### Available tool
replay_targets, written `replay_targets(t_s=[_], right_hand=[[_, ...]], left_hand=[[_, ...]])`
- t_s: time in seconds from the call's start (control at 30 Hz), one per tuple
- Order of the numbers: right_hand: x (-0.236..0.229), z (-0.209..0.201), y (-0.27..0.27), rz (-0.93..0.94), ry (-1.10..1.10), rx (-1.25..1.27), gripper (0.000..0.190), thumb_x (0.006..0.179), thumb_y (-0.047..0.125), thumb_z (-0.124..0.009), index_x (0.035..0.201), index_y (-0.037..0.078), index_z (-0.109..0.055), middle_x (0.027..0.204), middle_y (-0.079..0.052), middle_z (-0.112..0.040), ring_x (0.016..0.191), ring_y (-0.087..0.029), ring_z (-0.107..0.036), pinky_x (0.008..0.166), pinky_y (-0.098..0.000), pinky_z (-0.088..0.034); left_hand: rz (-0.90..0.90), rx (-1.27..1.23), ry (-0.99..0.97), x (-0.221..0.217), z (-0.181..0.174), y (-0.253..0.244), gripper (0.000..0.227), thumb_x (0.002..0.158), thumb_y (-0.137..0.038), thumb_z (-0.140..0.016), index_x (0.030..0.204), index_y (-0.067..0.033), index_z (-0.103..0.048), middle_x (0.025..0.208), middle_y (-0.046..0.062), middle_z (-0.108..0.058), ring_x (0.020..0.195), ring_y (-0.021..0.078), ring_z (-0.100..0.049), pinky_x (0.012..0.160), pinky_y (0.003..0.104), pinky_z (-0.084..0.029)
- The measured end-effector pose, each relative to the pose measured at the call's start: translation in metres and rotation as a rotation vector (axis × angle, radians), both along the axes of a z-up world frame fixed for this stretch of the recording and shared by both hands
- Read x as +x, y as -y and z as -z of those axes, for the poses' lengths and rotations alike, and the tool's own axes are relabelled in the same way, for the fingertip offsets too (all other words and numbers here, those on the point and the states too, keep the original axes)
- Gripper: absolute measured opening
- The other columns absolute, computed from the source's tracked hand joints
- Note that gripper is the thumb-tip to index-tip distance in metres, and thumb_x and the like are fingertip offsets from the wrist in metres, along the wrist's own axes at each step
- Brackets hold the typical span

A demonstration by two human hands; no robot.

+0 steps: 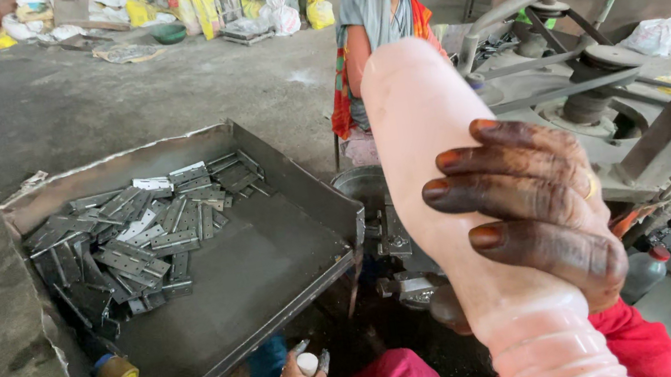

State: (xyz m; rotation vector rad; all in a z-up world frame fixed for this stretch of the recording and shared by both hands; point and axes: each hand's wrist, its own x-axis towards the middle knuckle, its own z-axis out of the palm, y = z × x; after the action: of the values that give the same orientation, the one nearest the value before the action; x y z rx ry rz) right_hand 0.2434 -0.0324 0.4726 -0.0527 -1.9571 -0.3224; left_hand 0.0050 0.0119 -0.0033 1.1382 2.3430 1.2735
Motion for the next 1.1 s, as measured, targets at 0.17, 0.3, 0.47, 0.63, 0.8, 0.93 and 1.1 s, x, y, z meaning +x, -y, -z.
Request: replay_targets(t_s=[0.17,0.3,0.47,0.63,0.8,0.93,1.1], right_hand=[[-0.004,0.014,0.015,-0.119,0.05,-0.105,0.032,0.089,0.03,-0.072,0.112,0.012,-0.058,0.116,-0.011,-0.072,0.119,-0.03,-0.07,0.111,-0.0457,-0.049],[0.002,0.051,0.001,-0.275,-0.017,-0.288,0.041,0.087,0.026,-0.077,0.118,0.008,-0.058,0.117,-0.012,-0.07,0.116,-0.026,-0.069,0.107,-0.0428,-0.051],[0.006,0.139,-0.046,-0.314,-0.094,-0.829,0.052,0.083,0.022,-0.082,0.125,0.002,-0.057,0.117,-0.012,-0.068,0.113,-0.022,-0.067,0.102,-0.0393,-0.054],[0.014,0.241,-0.075,0.093,0.149,-1.212,0.034,0.081,0.019,-0.085,0.105,0.001,-0.069,0.092,-0.011,-0.077,0.083,-0.017,-0.074,0.079,-0.0337,-0.059],[0.025,0.319,-0.076,0.181,0.3,-1.312,0.042,0.078,0.024,-0.084,0.109,0.001,-0.067,0.09,-0.013,-0.077,0.081,-0.018,-0.076,0.077,-0.0344,-0.059],[0.035,0.354,-0.082,0.171,0.247,-1.318,0.05,0.077,0.025,-0.083,0.115,-0.002,-0.064,0.094,-0.016,-0.075,0.085,-0.021,-0.075,0.078,-0.0357,-0.058],[0.05,0.361,-0.085,-0.065,0.165,-1.346,0.048,0.085,0.024,-0.081,0.121,-0.004,-0.065,0.105,-0.013,-0.076,0.099,-0.018,-0.074,0.089,-0.0351,-0.058]], left_hand=[[-0.008,-0.002,0.043,-0.001,-0.001,0.003,0.059,0.074,-0.05,-0.081,0.124,-0.0234,-0.067,0.11,0.013,-0.076,0.106,0.0338,-0.07,0.09,0.044,-0.055],[0.024,0.198,0.059,-0.002,-0.004,0.011,0.065,0.081,-0.052,-0.077,0.134,-0.0176,-0.06,0.112,0.017,-0.074,0.105,0.0375,-0.068,0.086,0.047,-0.053],[-0.002,0.248,0.056,0.003,-0.014,0.017,0.058,0.082,-0.048,-0.079,0.13,-0.0182,-0.067,0.105,0.016,-0.075,0.097,0.0373,-0.069,0.083,0.046,-0.053],[-0.003,0.517,0.587,0.024,-0.054,-0.003,0.043,0.086,-0.024,-0.081,0.125,-0.0082,-0.072,0.104,0.008,-0.078,0.089,0.0195,-0.071,0.076,0.032,-0.058],[0.338,0.994,1.073,0.08,-0.124,-0.023,0.039,0.095,-0.004,-0.072,0.132,-0.0044,-0.061,0.113,0.008,-0.073,0.096,0.0156,-0.072,0.085,0.028,-0.06],[0.505,0.989,0.87,0.125,-0.162,-0.022,0.035,0.096,-0.002,-0.076,0.128,-0.0011,-0.062,0.128,0.011,-0.07,0.119,0.0201,-0.066,0.108,0.033,-0.054],[0.441,0.704,0.145,0.145,-0.159,-0.015,0.05,0.076,-0.012,-0.083,0.121,-0.0031,-0.063,0.115,0.016,-0.07,0.113,0.0361,-0.067,0.101,0.043,-0.052]])
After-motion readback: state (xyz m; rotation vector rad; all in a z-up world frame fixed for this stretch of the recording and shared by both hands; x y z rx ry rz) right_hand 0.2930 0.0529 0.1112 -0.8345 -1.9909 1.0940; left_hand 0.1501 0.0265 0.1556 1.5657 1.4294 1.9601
